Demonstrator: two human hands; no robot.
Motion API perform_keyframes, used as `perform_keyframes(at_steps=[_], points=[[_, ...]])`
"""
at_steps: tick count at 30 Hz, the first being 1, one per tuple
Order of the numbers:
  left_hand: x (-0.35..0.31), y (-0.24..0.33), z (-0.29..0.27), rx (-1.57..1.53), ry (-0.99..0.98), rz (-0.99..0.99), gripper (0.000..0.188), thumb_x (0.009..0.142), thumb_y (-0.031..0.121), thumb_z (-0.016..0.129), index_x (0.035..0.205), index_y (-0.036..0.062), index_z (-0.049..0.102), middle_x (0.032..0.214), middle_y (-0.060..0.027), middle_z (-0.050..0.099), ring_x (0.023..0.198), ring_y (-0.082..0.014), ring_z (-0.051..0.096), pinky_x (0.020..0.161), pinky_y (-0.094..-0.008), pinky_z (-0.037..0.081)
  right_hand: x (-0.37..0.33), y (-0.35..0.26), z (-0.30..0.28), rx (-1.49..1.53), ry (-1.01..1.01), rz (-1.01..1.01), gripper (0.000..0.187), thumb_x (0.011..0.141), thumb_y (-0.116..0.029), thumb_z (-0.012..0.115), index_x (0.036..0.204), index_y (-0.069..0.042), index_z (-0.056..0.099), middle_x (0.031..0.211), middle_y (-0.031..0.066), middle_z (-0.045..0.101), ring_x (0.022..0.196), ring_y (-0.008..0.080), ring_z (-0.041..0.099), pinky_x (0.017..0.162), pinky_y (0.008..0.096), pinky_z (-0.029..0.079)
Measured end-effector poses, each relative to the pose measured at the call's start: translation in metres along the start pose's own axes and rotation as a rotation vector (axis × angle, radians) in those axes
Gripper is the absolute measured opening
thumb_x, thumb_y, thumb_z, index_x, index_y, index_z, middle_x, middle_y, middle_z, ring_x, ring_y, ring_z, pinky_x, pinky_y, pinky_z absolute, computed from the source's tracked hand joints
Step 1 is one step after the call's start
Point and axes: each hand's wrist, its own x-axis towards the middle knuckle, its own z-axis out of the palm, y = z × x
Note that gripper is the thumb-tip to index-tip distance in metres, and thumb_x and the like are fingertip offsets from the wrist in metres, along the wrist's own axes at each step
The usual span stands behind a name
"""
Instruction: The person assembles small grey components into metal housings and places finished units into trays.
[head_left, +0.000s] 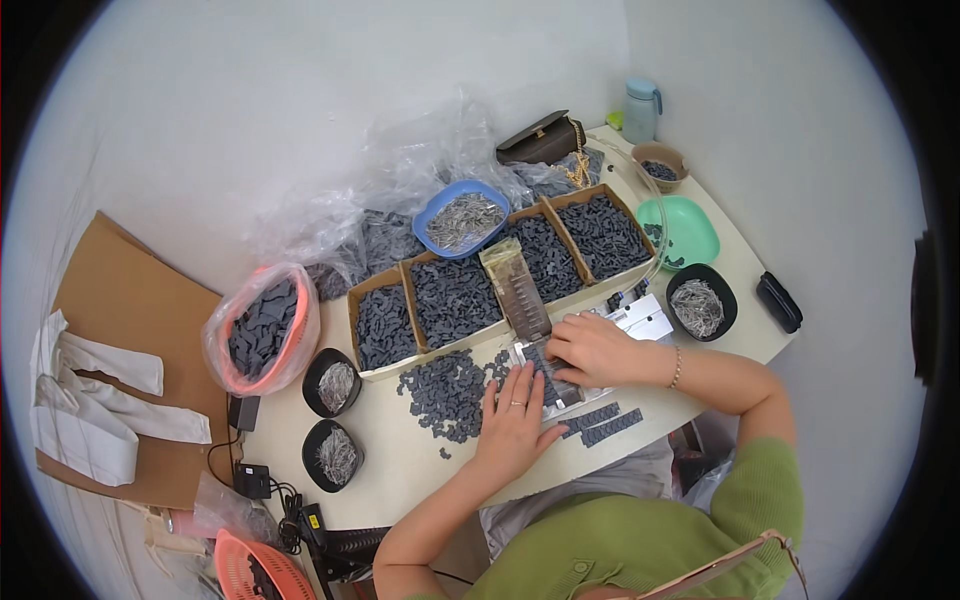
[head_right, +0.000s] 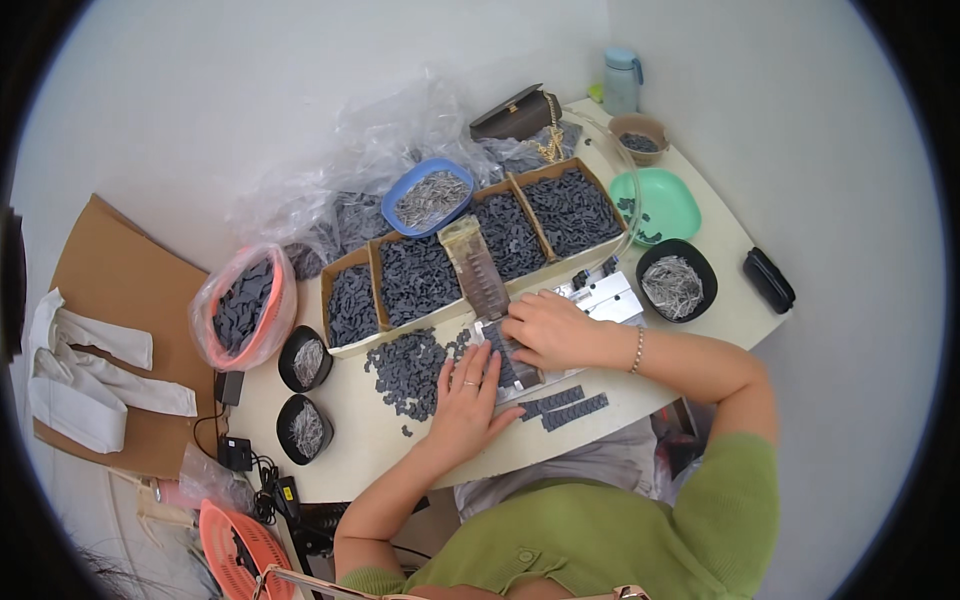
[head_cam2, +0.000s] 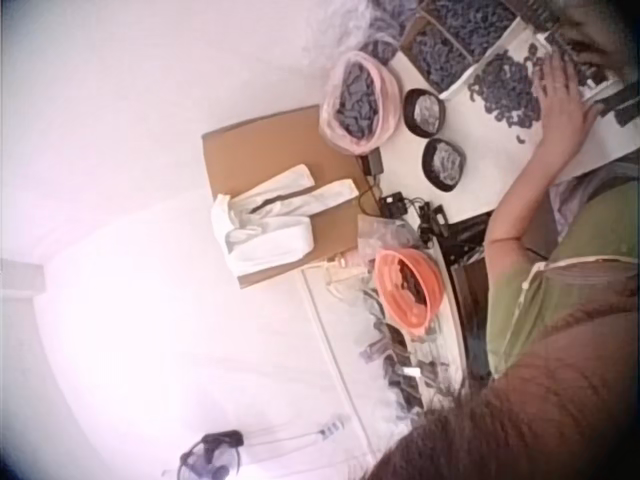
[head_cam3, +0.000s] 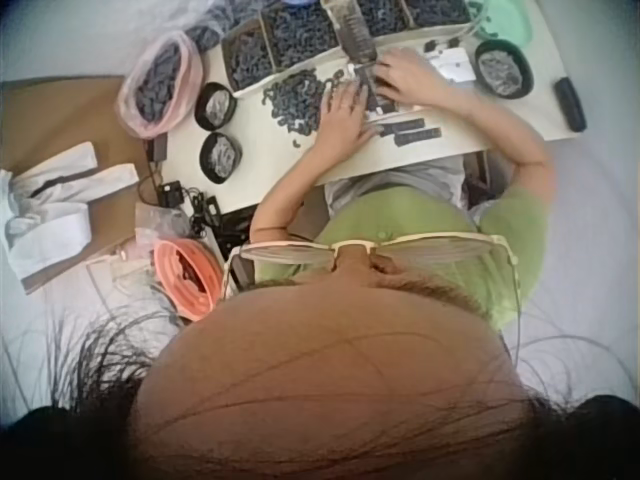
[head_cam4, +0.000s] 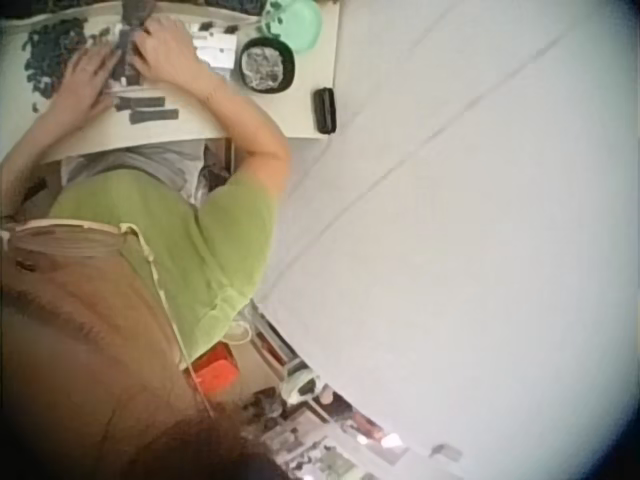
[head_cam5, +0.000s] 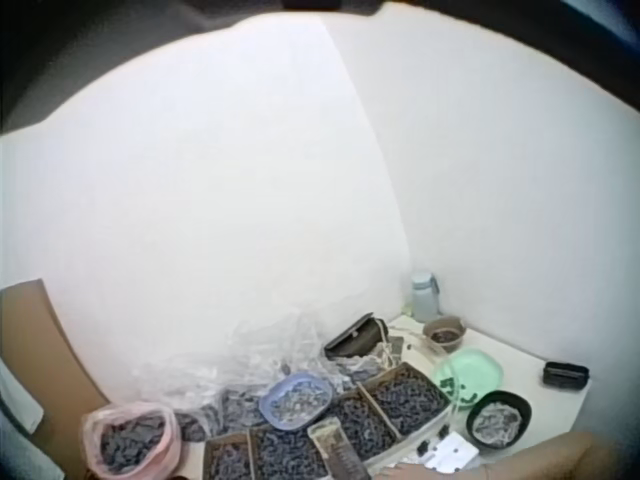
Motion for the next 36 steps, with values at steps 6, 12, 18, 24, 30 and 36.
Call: perform_keyframes(at_steps=[6,12,18,24,30,36], points=[[-0.001,-0.003,-0.003,0.01,-0.013,-0.003,0.078,0.08,0.043,0.068,0.133,-0.0073,0.041,0.142,-0.0246,0.035,0.132,-0.0386,0.034,0.105,-0.0567,0.024,0.014,0.009,0.003,0.063,-0.103,0.015,0.016,0.077,-0.018,0.068,0.085,-0.008,0.059,0.088,0.008,0.059,0.087,0.0266,0.057,0.076,0.0395,0.044],[-0.001,-0.005,-0.003,0.016,-0.016,-0.002,0.078,0.081,0.044,0.067,0.134,-0.0067,0.04,0.142,-0.0249,0.035,0.133,-0.0385,0.033,0.105,-0.0568,0.023,0.021,0.014,0.01,0.0,-0.171,-0.015,0.015,0.081,-0.017,0.064,0.086,-0.004,0.058,0.083,0.0123,0.061,0.083,0.0306,0.059,0.076,0.0408,0.046],[0.001,-0.003,-0.004,0.012,-0.028,0.004,0.077,0.082,0.043,0.066,0.134,-0.0066,0.039,0.142,-0.0251,0.034,0.134,-0.038,0.032,0.106,-0.0569,0.023,0.036,0.022,-0.01,0.233,-0.213,0.092,0.016,0.086,-0.017,0.06,0.089,-0.001,0.057,0.086,0.016,0.062,0.086,0.0346,0.06,0.077,0.0431,0.046],[0.024,-0.002,0.002,-0.067,0.097,-0.017,0.055,0.082,0.03,0.067,0.124,-0.0025,0.052,0.128,-0.0196,0.047,0.12,-0.0352,0.044,0.102,-0.0507,0.031,0.083,0.051,-0.022,0.386,0.137,0.109,0.013,0.086,-0.011,0.06,0.092,0.0,0.058,0.088,0.0178,0.062,0.086,0.0334,0.062,0.074,0.0411,0.048],[0.043,-0.002,0.003,0.071,0.23,0.083,0.024,0.077,0.014,0.069,0.097,0.001,0.068,0.099,-0.0112,0.058,0.098,-0.0278,0.053,0.089,-0.0426,0.038,0.113,0.066,-0.021,0.501,0.503,0.206,0.037,0.083,-0.009,0.065,0.117,0.0,0.053,0.116,0.0167,0.054,0.102,0.0297,0.058,0.084,0.0358,0.049],[0.05,-0.006,0.006,-0.05,0.23,-0.005,0.014,0.074,0.011,0.071,0.086,0.0045,0.067,0.09,-0.0077,0.057,0.093,-0.0271,0.053,0.085,-0.041,0.038,0.094,0.067,-0.02,0.244,0.468,0.124,0.035,0.084,-0.013,0.064,0.116,-0.003,0.056,0.121,0.0143,0.052,0.114,0.0314,0.05,0.097,0.0388,0.041]])
